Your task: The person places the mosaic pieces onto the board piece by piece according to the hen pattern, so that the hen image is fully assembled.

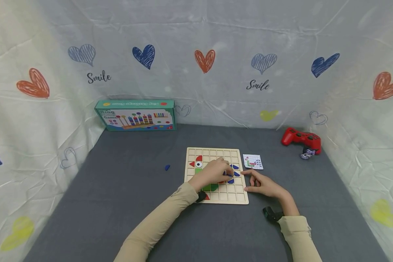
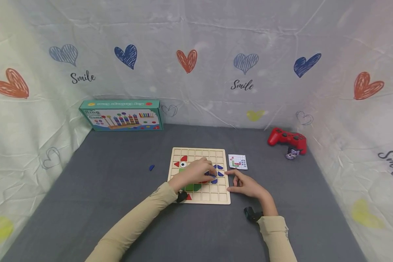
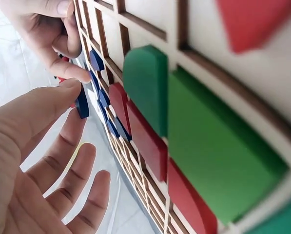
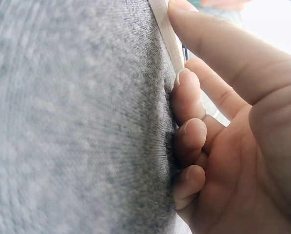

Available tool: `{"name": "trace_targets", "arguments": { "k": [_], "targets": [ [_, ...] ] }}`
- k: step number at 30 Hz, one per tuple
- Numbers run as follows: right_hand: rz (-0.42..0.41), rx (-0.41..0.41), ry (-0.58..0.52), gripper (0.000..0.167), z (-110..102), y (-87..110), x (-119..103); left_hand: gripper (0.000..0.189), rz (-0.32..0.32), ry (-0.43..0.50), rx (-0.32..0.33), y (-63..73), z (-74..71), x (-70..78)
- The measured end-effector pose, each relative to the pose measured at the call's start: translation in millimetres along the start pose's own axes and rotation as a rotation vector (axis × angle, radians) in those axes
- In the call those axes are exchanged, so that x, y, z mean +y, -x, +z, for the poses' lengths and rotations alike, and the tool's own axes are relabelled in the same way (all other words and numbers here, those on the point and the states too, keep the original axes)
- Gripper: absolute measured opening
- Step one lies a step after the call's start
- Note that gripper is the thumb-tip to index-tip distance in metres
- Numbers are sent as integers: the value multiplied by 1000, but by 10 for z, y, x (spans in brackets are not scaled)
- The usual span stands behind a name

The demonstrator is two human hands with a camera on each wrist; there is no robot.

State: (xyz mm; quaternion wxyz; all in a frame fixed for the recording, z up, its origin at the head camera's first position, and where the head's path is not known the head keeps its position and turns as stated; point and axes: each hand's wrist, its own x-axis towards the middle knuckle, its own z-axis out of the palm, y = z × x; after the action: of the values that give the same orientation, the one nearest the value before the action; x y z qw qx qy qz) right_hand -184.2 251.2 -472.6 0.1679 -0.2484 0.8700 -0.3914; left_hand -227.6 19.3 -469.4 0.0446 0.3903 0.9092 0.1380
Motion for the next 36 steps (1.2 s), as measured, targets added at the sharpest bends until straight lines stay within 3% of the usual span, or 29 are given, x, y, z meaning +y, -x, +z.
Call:
{"name": "trace_targets", "arguments": {
  "k": [8, 14, 25, 32, 36],
  "targets": [
    [-36, 30, 25, 53, 72, -62, 317, 14, 17, -28, -46, -130, 37, 117],
    [-52, 38, 9, 51, 68, -62, 391, 13, 48, -53, -69, -233, 97, 183],
    [-13, 40, 23, 48, 82, -54, 284, 13, 72, -68, -92, -321, 132, 223],
    [-31, 13, -1, 48, 0, 1, -18, 15, 68, -78, -99, -279, 127, 212],
    [-32, 24, 9, 50, 7, -7, 60, 16, 54, -81, -107, -216, 102, 233]
  ]
}}
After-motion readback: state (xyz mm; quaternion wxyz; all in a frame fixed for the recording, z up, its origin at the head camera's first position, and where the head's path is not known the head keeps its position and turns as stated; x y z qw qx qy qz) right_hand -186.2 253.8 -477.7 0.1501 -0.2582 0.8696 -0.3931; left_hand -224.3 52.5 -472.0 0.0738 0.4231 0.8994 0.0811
